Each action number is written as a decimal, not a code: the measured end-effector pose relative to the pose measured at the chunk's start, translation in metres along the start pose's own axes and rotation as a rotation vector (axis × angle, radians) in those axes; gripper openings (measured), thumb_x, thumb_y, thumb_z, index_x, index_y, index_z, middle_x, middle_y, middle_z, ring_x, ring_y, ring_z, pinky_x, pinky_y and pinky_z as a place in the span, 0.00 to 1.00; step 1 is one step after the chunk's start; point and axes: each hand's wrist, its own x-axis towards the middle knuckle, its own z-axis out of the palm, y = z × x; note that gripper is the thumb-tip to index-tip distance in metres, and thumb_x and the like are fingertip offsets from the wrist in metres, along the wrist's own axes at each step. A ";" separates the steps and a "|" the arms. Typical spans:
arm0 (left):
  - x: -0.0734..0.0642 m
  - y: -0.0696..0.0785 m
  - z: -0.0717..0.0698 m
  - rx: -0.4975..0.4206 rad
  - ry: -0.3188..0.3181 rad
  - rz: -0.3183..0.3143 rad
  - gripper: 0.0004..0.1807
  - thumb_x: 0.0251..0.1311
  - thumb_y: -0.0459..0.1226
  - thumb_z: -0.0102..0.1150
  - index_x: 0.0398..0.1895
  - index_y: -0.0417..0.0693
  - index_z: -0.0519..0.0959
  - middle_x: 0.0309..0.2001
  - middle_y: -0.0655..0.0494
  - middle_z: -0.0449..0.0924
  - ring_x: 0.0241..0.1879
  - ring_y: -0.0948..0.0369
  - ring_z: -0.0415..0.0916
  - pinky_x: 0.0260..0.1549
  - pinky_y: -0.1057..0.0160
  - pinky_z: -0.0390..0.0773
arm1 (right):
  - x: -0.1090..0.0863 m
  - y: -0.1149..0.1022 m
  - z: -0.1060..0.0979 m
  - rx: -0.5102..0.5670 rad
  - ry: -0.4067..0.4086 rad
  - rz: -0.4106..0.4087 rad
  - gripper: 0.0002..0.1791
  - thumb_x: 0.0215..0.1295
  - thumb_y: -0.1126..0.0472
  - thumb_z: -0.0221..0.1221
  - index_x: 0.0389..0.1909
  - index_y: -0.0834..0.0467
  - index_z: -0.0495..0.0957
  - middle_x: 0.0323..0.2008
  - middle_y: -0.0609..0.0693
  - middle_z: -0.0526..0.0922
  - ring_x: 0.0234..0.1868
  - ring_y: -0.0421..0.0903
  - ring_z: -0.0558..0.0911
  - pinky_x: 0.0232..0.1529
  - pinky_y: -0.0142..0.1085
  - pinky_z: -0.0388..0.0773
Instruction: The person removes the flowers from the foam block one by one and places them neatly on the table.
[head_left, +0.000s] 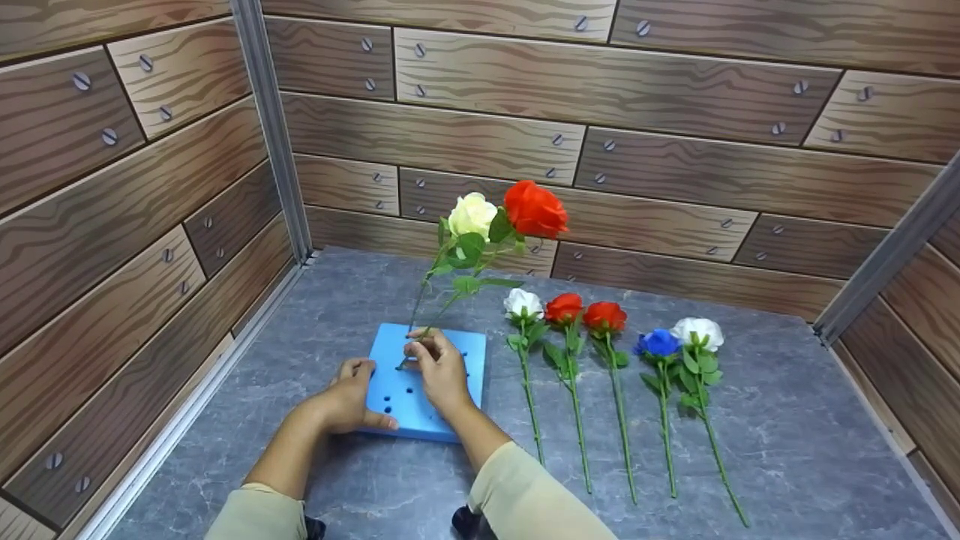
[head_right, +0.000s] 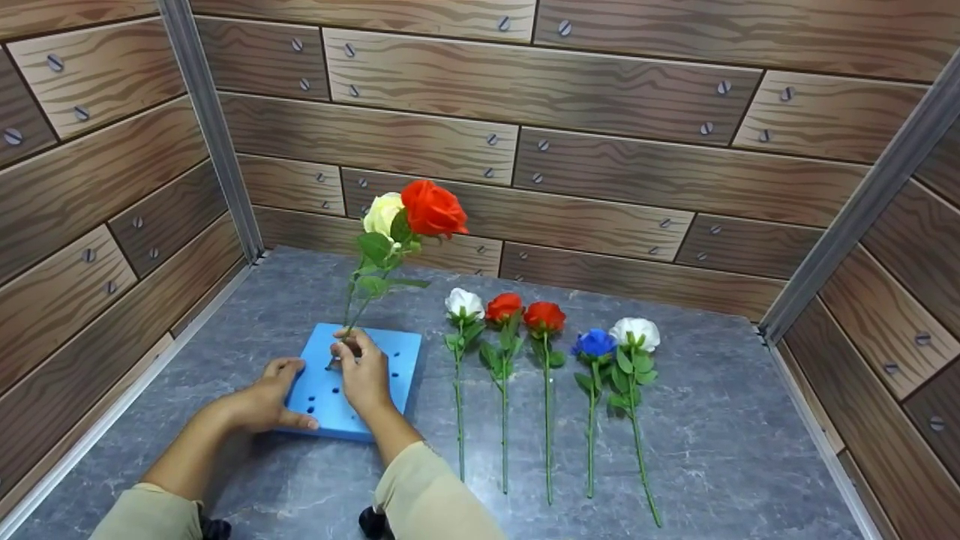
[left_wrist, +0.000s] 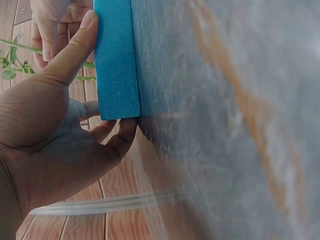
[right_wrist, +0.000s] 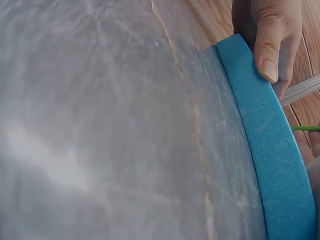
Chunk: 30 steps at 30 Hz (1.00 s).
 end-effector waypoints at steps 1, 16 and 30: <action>0.000 0.000 0.000 -0.003 -0.001 -0.001 0.70 0.52 0.57 0.84 0.87 0.36 0.50 0.85 0.32 0.45 0.82 0.26 0.51 0.75 0.29 0.66 | 0.000 0.000 0.000 0.001 0.000 0.000 0.11 0.84 0.63 0.57 0.58 0.64 0.81 0.51 0.70 0.87 0.54 0.52 0.89 0.57 0.46 0.90; 0.001 0.002 0.002 -0.002 -0.009 -0.023 0.71 0.51 0.57 0.85 0.88 0.38 0.49 0.85 0.34 0.44 0.84 0.28 0.49 0.77 0.30 0.65 | -0.004 -0.007 -0.007 0.150 0.057 0.055 0.12 0.84 0.65 0.55 0.59 0.66 0.77 0.49 0.67 0.86 0.53 0.56 0.89 0.55 0.51 0.91; -0.006 0.004 0.001 -0.005 -0.038 0.000 0.71 0.53 0.57 0.84 0.88 0.37 0.47 0.85 0.34 0.43 0.83 0.27 0.47 0.76 0.28 0.64 | -0.017 -0.038 -0.057 0.078 0.085 0.087 0.09 0.83 0.66 0.57 0.58 0.61 0.80 0.42 0.57 0.88 0.44 0.53 0.91 0.48 0.48 0.93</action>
